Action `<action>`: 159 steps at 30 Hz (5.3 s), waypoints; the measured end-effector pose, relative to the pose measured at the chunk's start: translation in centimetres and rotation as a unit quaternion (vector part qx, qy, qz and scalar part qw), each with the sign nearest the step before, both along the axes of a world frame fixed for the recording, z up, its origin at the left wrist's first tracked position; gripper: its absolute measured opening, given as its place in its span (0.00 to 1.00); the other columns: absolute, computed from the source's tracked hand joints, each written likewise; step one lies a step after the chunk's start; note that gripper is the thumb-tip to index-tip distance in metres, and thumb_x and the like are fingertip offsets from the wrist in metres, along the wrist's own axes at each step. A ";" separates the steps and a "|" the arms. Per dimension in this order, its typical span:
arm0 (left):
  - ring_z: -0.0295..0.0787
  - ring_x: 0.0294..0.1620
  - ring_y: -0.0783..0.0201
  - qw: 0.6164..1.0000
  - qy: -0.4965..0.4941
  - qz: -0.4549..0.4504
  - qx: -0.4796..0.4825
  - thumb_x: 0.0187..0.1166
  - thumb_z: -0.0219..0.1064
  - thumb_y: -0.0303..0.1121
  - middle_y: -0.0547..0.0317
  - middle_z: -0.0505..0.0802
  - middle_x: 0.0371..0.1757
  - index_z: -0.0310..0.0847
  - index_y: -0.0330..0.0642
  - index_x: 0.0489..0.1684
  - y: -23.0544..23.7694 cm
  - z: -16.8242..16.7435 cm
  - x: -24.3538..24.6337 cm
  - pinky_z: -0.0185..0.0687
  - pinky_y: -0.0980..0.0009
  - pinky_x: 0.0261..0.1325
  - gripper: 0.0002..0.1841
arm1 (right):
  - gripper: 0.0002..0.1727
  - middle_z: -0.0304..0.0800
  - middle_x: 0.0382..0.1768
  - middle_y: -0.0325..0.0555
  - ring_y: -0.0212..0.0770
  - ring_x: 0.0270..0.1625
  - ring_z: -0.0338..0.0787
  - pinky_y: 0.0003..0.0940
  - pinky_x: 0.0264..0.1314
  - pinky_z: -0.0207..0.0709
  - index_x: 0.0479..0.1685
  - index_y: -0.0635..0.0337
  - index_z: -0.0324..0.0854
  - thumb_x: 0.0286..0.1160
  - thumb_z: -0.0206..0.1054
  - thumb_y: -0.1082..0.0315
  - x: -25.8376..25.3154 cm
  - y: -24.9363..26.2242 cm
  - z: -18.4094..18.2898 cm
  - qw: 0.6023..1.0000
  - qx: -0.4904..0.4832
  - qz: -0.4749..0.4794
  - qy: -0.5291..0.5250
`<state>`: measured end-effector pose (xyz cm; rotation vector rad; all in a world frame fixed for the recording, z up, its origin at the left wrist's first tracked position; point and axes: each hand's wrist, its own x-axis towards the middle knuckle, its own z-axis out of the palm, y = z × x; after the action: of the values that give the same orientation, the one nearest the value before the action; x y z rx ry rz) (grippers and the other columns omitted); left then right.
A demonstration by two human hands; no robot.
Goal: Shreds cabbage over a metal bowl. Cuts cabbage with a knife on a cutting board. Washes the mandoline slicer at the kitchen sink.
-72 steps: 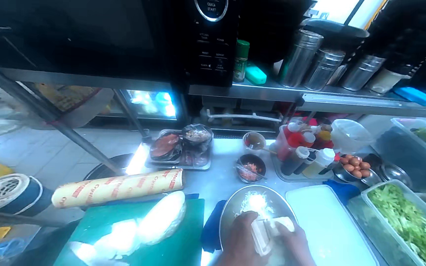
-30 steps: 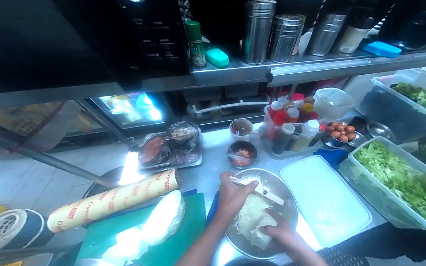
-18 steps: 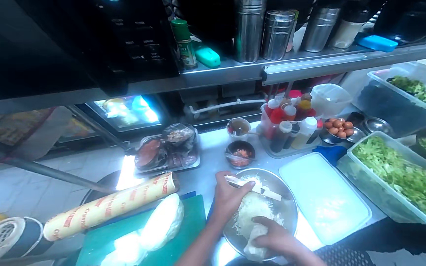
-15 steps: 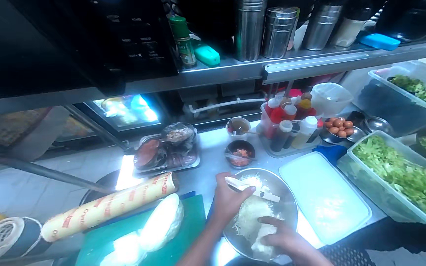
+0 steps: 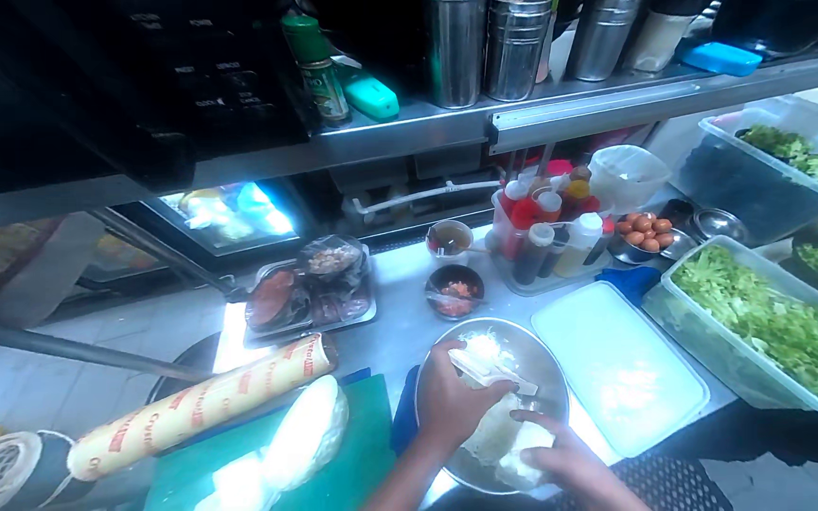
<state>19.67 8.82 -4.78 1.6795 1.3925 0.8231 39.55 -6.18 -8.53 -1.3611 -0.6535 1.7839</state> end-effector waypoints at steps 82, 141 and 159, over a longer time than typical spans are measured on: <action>0.88 0.62 0.70 0.987 0.087 -0.118 0.069 0.45 0.87 0.62 0.57 0.84 0.71 0.62 0.45 0.81 -3.6 0.2 -0.2 0.91 0.67 0.61 0.59 | 0.31 0.95 0.50 0.30 0.28 0.52 0.94 0.38 0.58 0.92 0.65 0.43 0.85 0.61 0.81 0.43 0.6 7.6 2.6 0.919 0.131 -0.053 -0.369; 0.80 0.73 0.74 0.977 -0.023 -0.210 -0.011 0.46 0.92 0.45 0.66 0.80 0.77 0.52 0.55 0.86 0.5 -1.2 -4.8 0.84 0.69 0.74 0.60 | 0.33 0.84 0.75 0.34 0.30 0.77 0.81 0.39 0.83 0.77 0.77 0.44 0.81 0.67 0.81 0.60 5.2 9.7 -4.3 0.838 0.327 0.159 -0.407; 0.84 0.68 0.75 0.978 0.031 -0.205 -0.028 0.45 0.91 0.50 0.66 0.83 0.73 0.52 0.56 0.86 0.1 -0.5 -4.7 0.88 0.68 0.69 0.61 | 0.32 0.85 0.74 0.35 0.31 0.77 0.82 0.39 0.82 0.78 0.76 0.44 0.83 0.66 0.81 0.63 5.0 8.9 -4.5 0.858 0.304 0.137 -0.391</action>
<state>14.93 8.96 -5.24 1.8743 1.0434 0.4949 44.52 2.72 -13.04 -1.5388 -1.7524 0.9752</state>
